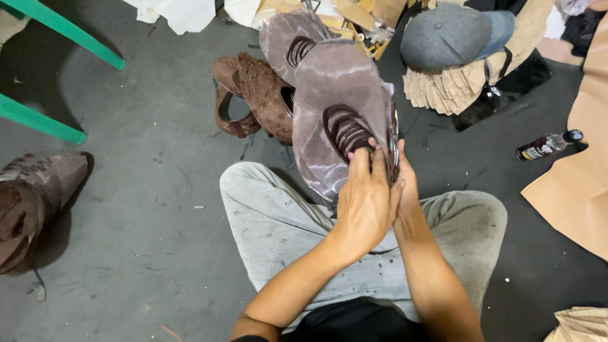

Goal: The person sits on the floor of a workshop surrounded by brown decorated shoe upper components. They pick up the fringed upper pieces one at a time, turn them over in their hands, and stack or arrange them in piles on the floor, occasionally setting pieces aside.

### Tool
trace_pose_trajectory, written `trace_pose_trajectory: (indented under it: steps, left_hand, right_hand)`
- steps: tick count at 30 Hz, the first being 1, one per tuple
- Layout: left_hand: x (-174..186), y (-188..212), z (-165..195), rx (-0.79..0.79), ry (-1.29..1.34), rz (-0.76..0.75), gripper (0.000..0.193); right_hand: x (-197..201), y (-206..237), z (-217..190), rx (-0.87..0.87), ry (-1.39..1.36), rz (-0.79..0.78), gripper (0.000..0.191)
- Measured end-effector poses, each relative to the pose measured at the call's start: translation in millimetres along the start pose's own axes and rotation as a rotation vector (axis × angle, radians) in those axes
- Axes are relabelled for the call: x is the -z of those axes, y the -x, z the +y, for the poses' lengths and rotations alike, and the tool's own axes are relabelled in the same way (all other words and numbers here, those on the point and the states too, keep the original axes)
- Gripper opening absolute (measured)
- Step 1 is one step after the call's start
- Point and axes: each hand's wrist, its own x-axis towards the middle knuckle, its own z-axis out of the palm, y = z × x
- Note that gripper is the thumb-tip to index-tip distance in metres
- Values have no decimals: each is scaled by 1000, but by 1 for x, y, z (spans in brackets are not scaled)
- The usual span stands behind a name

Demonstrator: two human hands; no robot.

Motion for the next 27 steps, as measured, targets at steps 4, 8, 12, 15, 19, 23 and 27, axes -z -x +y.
trace_pose_trajectory:
  steps: [4,8,12,15,19,23,27]
  left_hand:
    - [6,-6,8,83,-27,-79,63]
    - [26,10,20,-50,94,-52,58]
    - [44,35,18,-132,200,205,47]
    - [41,42,-5,68,216,349,55]
    - [20,39,-47,379,754,232,75]
    - [-2,43,-69,591,1238,21,79]
    - [-14,46,-76,637,1419,-108,81]
  right_hand:
    - [31,-4,22,73,116,2,38]
    - [54,-16,26,-5,-183,-152,51]
    - [57,-40,4,-27,-488,-637,42]
    - [50,-45,-7,-20,-575,-763,40]
    - [40,-41,-5,-21,-665,-769,44]
    - [34,-41,0,-32,-701,-792,42]
    - [31,-40,-1,10,-592,-843,42]
